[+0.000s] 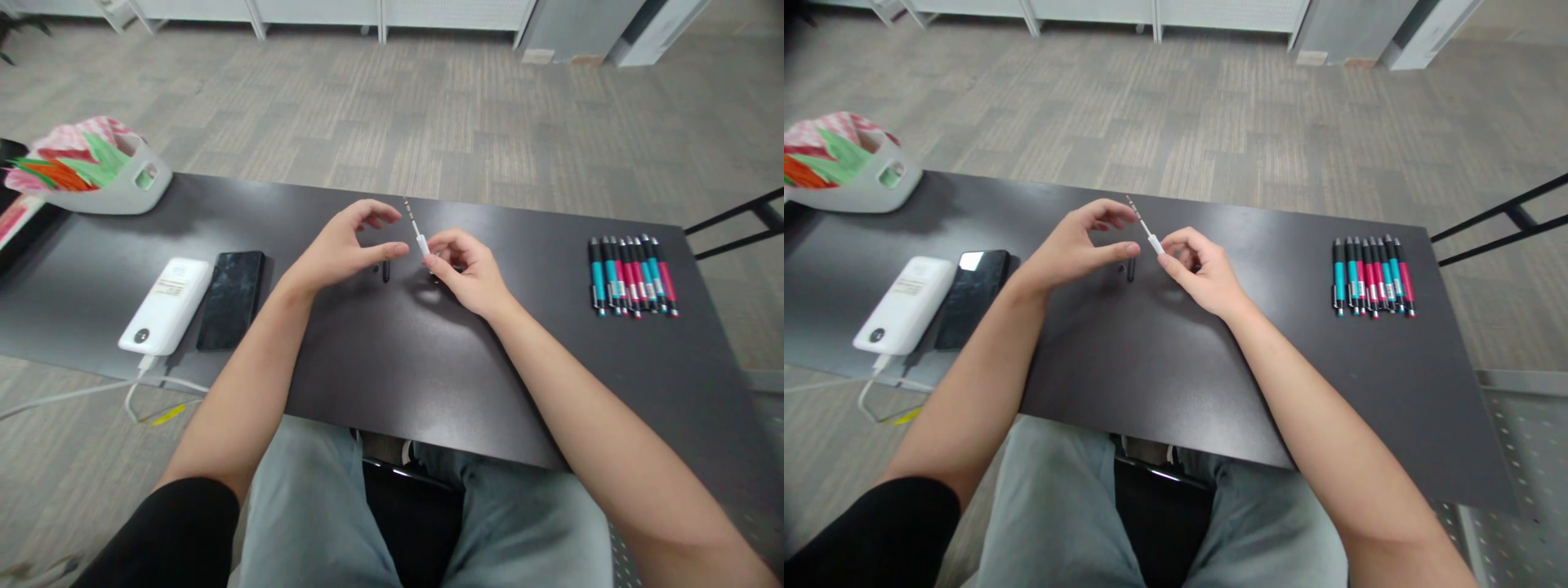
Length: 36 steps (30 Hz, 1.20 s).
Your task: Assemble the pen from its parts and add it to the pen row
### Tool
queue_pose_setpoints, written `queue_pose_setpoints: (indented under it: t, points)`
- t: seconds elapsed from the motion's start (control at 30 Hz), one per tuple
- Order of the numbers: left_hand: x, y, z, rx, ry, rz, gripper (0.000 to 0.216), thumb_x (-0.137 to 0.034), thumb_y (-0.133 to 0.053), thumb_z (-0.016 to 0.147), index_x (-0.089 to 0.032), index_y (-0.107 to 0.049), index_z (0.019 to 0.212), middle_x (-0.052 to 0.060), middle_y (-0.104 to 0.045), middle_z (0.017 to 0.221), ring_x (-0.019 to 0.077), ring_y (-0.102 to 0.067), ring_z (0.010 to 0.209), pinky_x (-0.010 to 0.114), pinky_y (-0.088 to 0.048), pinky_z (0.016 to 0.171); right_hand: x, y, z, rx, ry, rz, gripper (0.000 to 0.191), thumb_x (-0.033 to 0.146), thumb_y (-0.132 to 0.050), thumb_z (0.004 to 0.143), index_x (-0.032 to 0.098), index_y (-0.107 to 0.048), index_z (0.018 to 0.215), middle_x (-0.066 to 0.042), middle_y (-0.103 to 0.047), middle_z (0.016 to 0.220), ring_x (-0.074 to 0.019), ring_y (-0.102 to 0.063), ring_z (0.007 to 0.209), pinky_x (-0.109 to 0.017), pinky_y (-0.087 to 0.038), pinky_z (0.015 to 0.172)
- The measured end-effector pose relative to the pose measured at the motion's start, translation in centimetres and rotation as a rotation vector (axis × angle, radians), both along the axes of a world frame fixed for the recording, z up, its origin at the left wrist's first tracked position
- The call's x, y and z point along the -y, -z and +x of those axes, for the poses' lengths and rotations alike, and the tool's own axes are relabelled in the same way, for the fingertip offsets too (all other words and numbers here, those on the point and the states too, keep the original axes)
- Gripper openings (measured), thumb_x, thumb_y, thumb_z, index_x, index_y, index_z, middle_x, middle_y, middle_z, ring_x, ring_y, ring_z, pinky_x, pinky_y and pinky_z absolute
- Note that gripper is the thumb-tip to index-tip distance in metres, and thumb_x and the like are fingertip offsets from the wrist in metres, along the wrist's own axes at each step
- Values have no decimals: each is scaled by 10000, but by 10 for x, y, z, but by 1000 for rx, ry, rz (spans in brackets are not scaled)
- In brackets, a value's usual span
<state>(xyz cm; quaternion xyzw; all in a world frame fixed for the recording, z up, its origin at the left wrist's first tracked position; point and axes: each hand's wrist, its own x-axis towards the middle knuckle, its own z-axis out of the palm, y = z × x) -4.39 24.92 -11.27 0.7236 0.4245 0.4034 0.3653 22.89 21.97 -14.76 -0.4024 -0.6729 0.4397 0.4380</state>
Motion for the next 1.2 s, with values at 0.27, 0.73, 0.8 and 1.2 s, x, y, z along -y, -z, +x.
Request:
queue_pose_setpoints:
  t: [0.27,0.73,0.8,1.2]
  points:
    - [3,2,-17,-578,30,-13,698,-558,-1170,582,-311,-883,1168,109,-730,1382,460,-615,1375,683,-385,1310,-1,-1,-1,-15,6,2,539,766,-978,884,306,-759,1063,13,-633,825,-191,-501,668,-371,-455,670]
    - [-8,-8,3,317,-64,-66,393,-588,-1023,928,-267,-892,1113,83,-870,988,217,-768,809,336,-636,759,-3,-3,2,-32,42,-9,464,740,-936,960,324,-750,1052,-12,-612,847,-219,-474,734,-430,-445,717]
    - [-11,-10,3,377,-125,-57,345,-549,-1019,952,-268,-881,1097,73,-876,958,199,-754,767,322,-634,724,-3,-2,2,-46,56,-10,464,735,-949,951,326,-751,1042,-15,-615,842,-222,-470,736,-439,-434,712]
    - [-19,-1,-2,437,-227,20,362,-560,-1011,972,-254,-833,1049,52,-840,911,181,-753,768,303,-610,691,-4,0,3,-50,44,-20,471,744,-948,956,323,-749,1024,-10,-586,805,-222,-462,738,-444,-413,710]
